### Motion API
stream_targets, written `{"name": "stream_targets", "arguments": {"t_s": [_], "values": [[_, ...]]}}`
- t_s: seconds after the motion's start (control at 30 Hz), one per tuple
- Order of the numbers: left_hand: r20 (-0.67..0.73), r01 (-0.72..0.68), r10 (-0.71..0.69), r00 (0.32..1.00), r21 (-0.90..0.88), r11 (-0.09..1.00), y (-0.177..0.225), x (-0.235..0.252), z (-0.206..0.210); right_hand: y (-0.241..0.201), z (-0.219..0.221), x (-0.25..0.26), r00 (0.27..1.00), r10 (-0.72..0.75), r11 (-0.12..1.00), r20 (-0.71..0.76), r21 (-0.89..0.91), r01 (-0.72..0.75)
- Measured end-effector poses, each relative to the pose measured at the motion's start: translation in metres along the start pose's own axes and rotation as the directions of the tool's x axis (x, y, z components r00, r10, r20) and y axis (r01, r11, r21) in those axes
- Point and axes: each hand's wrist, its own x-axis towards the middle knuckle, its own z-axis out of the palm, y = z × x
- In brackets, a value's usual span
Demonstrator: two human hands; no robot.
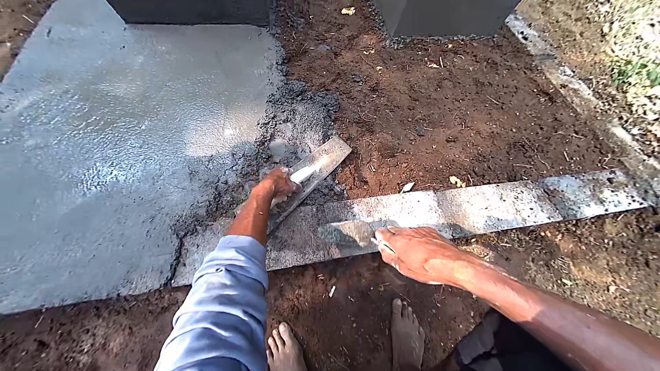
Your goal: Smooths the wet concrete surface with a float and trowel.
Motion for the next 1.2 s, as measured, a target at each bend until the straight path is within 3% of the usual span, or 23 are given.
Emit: {"name": "stream_targets", "arguments": {"t_s": [0.1,0.2,0.27,0.4,0.47,0.57,0.63,0.7,0.8,0.93,1.07,1.2], "values": [[-0.094,-0.124,0.122,0.988,-0.013,0.992,0.016,-0.004,-0.01,0.026,-0.02,0.013,0.952,0.146,0.976,-0.269,0.195,-0.095],[-0.147,-0.253,0.241,0.959,-0.067,0.965,0.048,-0.015,-0.021,0.042,-0.027,0.027,0.813,0.27,0.936,-0.517,0.338,-0.096],[-0.162,-0.31,0.288,0.944,-0.136,0.941,0.079,-0.033,-0.026,0.041,-0.032,0.033,0.735,0.291,0.938,-0.613,0.332,-0.095],[-0.133,-0.377,0.357,0.925,-0.183,0.908,0.122,-0.046,-0.027,0.053,-0.034,0.045,0.711,0.216,0.976,-0.669,0.173,-0.134],[-0.129,-0.404,0.387,0.913,-0.16,0.901,0.128,-0.051,-0.027,0.078,-0.042,0.046,0.682,0.284,0.958,-0.674,0.179,-0.222],[-0.103,-0.442,0.431,0.896,-0.114,0.89,0.129,-0.051,-0.025,0.12,-0.056,0.026,0.531,0.578,0.815,-0.619,0.474,-0.334],[-0.129,-0.462,0.443,0.887,-0.224,0.858,0.121,-0.043,-0.025,0.139,-0.057,0.012,0.445,0.691,0.715,-0.57,0.633,-0.298],[-0.214,-0.465,0.414,0.885,-0.443,0.767,0.111,-0.037,-0.027,0.137,-0.055,0.005,0.421,0.662,0.727,-0.62,0.668,-0.159],[-0.381,-0.51,0.34,0.86,-0.679,0.528,0.107,-0.032,-0.034,0.113,-0.049,0.006,0.374,0.454,0.867,-0.809,0.497,0.021],[-0.611,-0.708,0.361,0.704,-0.57,0.416,0.106,-0.024,-0.043,0.072,-0.05,0.009,0.364,0.276,0.92,-0.89,0.354,0.169],[-0.697,-0.751,0.311,0.646,-0.508,0.422,0.118,-0.029,-0.047,0.048,-0.056,0.019,0.435,0.214,0.923,-0.875,0.326,0.202],[-0.746,-0.798,0.304,0.592,-0.489,0.353,0.134,-0.034,-0.046,0.042,-0.059,0.031,0.486,0.195,0.937,-0.852,0.309,0.164]]}}
